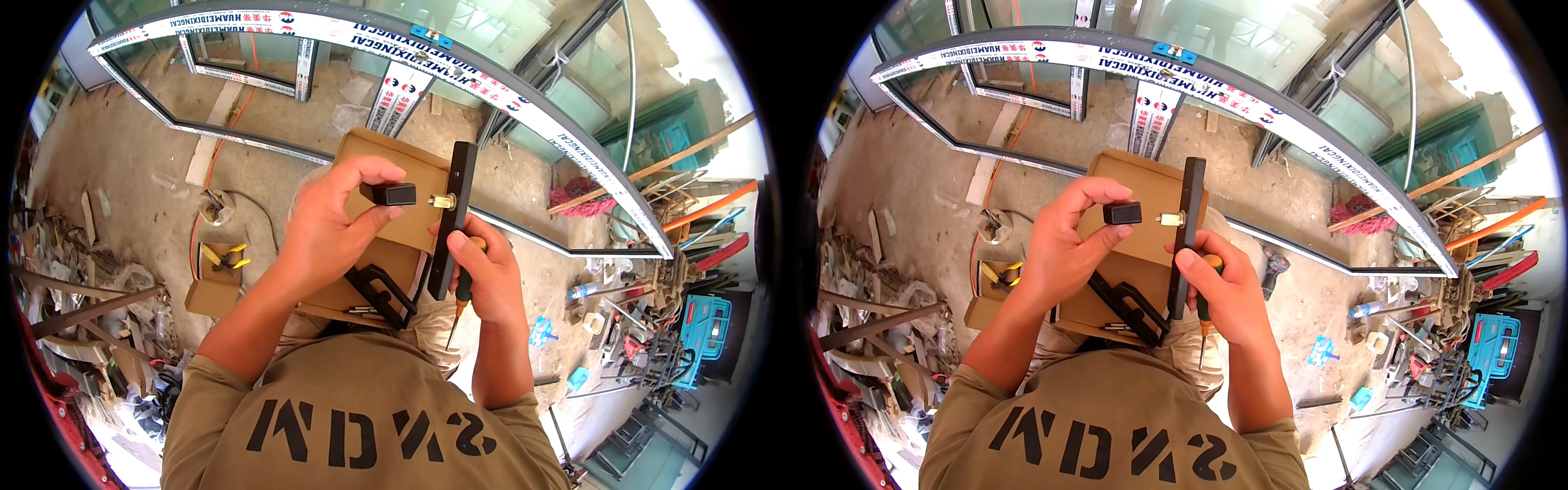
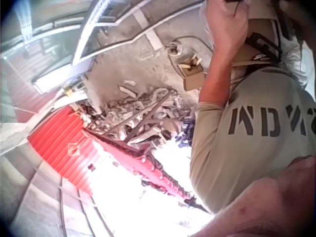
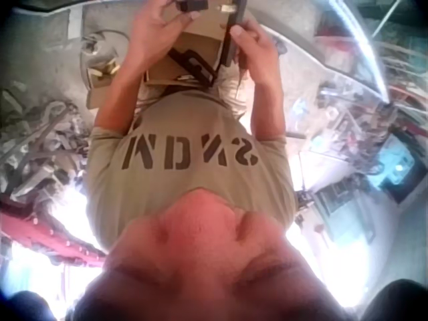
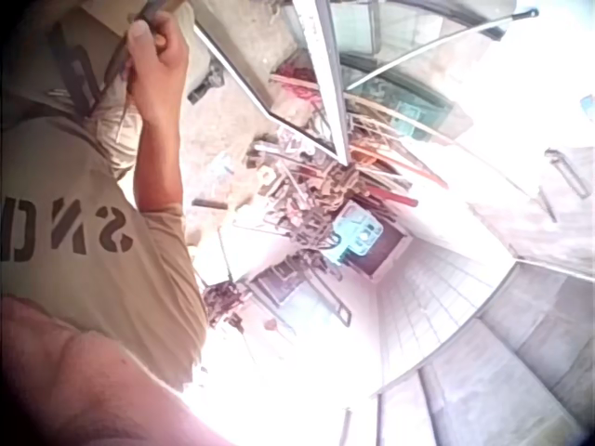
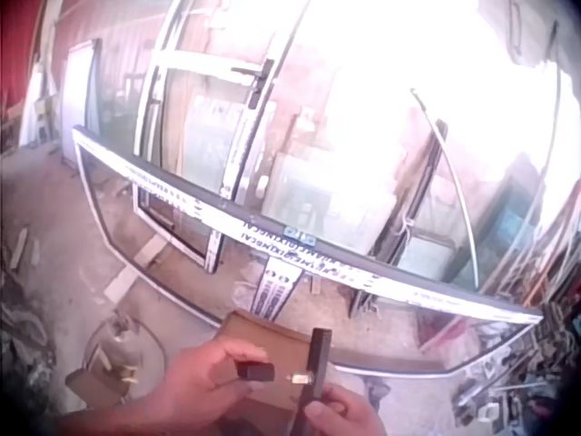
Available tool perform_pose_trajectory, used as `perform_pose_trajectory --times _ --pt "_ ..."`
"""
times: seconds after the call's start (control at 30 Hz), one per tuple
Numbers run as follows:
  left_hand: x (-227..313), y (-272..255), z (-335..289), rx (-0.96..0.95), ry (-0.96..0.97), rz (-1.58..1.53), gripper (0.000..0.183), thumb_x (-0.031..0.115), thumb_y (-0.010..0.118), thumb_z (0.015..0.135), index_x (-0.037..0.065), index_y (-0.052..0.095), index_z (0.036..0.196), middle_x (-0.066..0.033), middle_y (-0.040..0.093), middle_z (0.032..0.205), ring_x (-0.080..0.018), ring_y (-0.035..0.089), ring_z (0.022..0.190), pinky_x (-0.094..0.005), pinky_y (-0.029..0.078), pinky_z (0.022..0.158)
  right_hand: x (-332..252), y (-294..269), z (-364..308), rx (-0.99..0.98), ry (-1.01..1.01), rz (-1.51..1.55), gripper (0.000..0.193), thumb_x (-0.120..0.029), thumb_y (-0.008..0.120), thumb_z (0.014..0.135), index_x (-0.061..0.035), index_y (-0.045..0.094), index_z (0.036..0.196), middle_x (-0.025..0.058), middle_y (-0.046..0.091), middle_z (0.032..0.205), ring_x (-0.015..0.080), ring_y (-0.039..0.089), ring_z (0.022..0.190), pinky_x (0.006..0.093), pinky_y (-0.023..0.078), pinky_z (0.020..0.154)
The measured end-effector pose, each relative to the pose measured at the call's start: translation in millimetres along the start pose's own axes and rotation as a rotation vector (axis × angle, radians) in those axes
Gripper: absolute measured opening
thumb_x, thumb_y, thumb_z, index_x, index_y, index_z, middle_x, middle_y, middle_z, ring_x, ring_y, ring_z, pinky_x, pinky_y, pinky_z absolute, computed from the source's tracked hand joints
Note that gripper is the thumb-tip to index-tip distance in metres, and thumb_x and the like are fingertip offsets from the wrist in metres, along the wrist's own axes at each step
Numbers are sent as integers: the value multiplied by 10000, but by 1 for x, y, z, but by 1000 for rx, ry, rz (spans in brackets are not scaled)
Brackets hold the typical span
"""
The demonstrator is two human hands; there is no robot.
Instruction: The person disassembles a handle assembly by removing the spindle, unfastening the handle levers, and separating the mounting plates and internal components using a screwdriver and by hand.
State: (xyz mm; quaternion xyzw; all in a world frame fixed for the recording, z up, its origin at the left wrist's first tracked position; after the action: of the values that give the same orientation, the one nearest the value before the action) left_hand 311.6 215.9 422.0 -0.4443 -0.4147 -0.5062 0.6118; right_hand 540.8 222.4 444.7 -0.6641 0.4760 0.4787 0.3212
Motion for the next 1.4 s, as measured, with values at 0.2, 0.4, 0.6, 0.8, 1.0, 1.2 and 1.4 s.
perform_pose_trajectory --times 0.2,0.4,0.6,0.8,1.0,1.2,1.4 --pt "0 0 -4 -14 1 -54 283 0 767 884 32 691 1155 -76 733 1059 -182 687 972 -321 542 900 5 -8 -3 -13 17 57 352 -314 688 1010 -8 695 1184 -22 638 823 47 563 620 213 444 555" --pt "6 4 1 -48 47 -130 278 -37 775 868 25 679 1121 -64 720 1069 -165 686 1009 -307 528 921 -2 -20 -14 72 -14 128 434 -366 704 985 15 678 1192 -7 628 729 54 545 577 205 419 527" --pt "1 4 0 -45 71 -79 274 -36 779 864 30 682 1111 -59 727 1054 -170 693 983 -311 535 901 1 -26 -14 122 -20 135 430 -356 698 986 24 675 1186 -4 629 734 54 545 576 208 421 522" --pt "0 3 -2 -37 60 -78 259 -34 778 861 28 684 1094 -62 733 1035 -177 707 968 -312 544 877 0 -24 -16 114 -3 109 457 -386 712 969 19 681 1178 -3 635 738 53 556 582 206 424 525" --pt "0 1 0 -47 54 -68 245 -35 776 864 28 690 1085 -69 733 1029 -179 712 959 -312 548 865 2 -23 -13 89 4 107 462 -395 721 962 13 688 1176 -9 632 744 54 557 583 209 427 531" --pt "0 0 -1 -42 52 -65 238 -2 766 865 27 703 1093 -79 739 1034 -205 716 957 -322 548 862 2 -20 -8 62 -12 105 463 -394 721 964 14 688 1181 -9 635 746 53 556 581 207 425 532" --pt "-2 0 -3 -28 35 -92 259 -21 787 866 30 689 1100 -66 736 1032 -169 712 964 -309 551 865 3 -16 -7 55 4 121 429 -362 709 982 8 685 1197 -14 639 759 52 558 588 209 430 544"
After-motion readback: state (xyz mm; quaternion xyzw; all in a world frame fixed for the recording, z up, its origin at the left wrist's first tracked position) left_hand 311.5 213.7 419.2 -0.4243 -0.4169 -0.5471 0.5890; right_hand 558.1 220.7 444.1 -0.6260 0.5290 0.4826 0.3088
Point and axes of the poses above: each hand's wrist, its own z-axis towards the middle knuckle, its own y-axis out of the palm, x = y × z, the point moved 1 cm from there along z, towards the middle knuckle
